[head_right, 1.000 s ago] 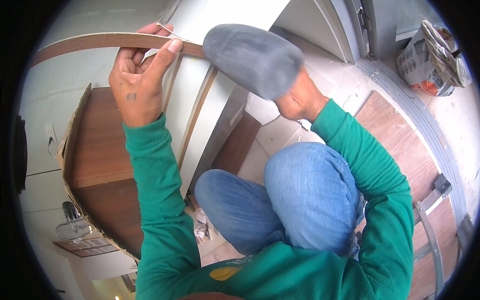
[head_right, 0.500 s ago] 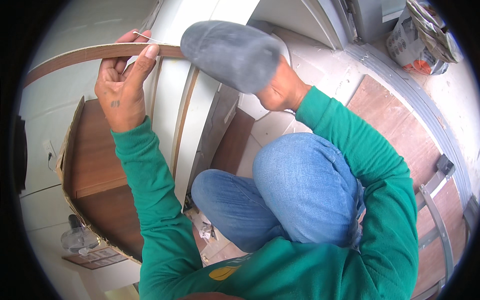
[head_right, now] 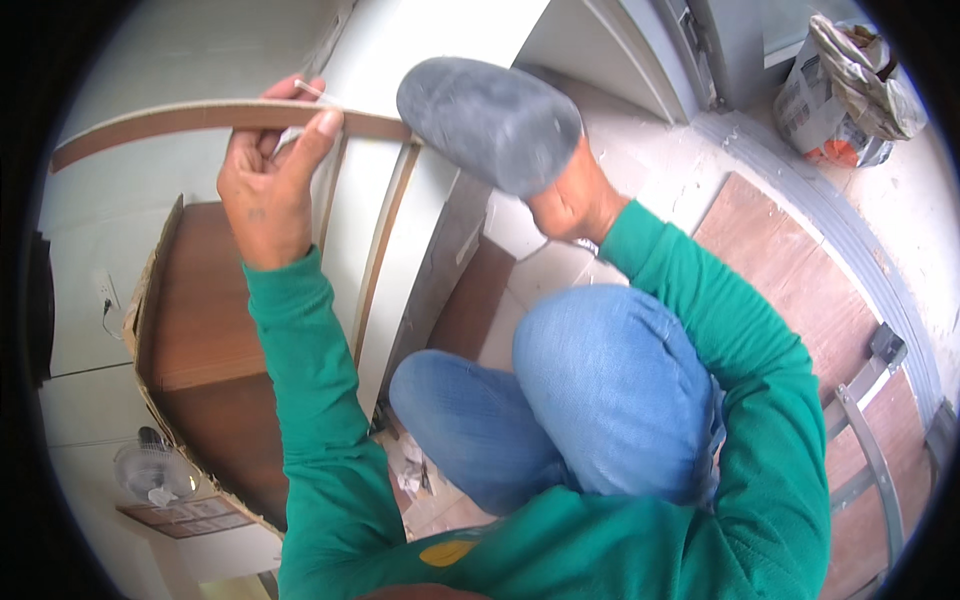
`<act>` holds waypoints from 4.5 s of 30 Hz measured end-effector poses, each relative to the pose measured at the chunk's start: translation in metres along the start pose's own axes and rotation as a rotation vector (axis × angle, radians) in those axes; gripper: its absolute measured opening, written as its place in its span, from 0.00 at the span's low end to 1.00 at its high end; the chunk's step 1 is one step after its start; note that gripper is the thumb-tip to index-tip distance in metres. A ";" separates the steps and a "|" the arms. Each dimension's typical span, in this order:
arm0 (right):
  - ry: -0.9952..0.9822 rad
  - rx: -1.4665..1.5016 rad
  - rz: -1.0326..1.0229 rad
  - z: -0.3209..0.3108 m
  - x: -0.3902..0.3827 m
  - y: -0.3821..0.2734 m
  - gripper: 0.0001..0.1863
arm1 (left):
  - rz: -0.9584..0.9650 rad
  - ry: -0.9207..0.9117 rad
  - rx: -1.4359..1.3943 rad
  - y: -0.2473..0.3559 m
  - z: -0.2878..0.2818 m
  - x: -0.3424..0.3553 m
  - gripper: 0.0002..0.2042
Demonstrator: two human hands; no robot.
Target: The person installs a curved wooden stair nosing onto a white stair tread. They position the nosing, tap it into place with a rubber mallet, and adjust it to fit the stair edge.
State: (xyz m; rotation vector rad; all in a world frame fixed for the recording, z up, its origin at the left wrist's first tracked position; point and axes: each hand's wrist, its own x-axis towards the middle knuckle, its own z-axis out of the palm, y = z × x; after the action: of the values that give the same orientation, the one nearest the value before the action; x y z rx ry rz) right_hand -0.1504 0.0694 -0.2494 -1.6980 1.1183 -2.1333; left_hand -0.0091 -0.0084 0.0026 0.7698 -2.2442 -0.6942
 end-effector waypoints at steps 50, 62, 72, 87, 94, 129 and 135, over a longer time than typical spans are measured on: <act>0.053 0.256 0.516 0.021 -0.009 -0.013 0.35 | 0.499 0.068 -0.883 -0.016 0.021 0.092 0.24; 0.121 0.269 0.379 0.024 -0.003 -0.021 0.34 | 0.266 0.039 -0.758 0.002 0.007 0.071 0.18; 0.079 0.323 0.334 0.025 -0.007 -0.011 0.32 | 0.190 0.160 -0.691 0.011 0.012 0.068 0.20; 0.077 0.319 0.363 0.020 0.005 -0.016 0.34 | 0.178 0.252 -0.605 0.011 0.011 0.067 0.20; 0.065 0.304 0.359 0.016 0.005 -0.020 0.32 | 0.134 0.256 -0.610 0.010 0.016 0.066 0.20; 0.187 0.140 0.462 -0.017 -0.041 -0.012 0.31 | 0.106 0.161 -0.734 0.007 0.002 0.066 0.18; 0.135 -0.750 0.702 -0.080 -0.097 -0.020 0.12 | 0.166 0.099 -0.594 0.023 0.002 0.055 0.20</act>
State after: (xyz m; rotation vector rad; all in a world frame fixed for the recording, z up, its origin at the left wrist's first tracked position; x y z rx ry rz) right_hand -0.1849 0.1735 -0.3144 -1.0659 2.3258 -1.4659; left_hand -0.0523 -0.0292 0.0387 0.3114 -1.8359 -1.1351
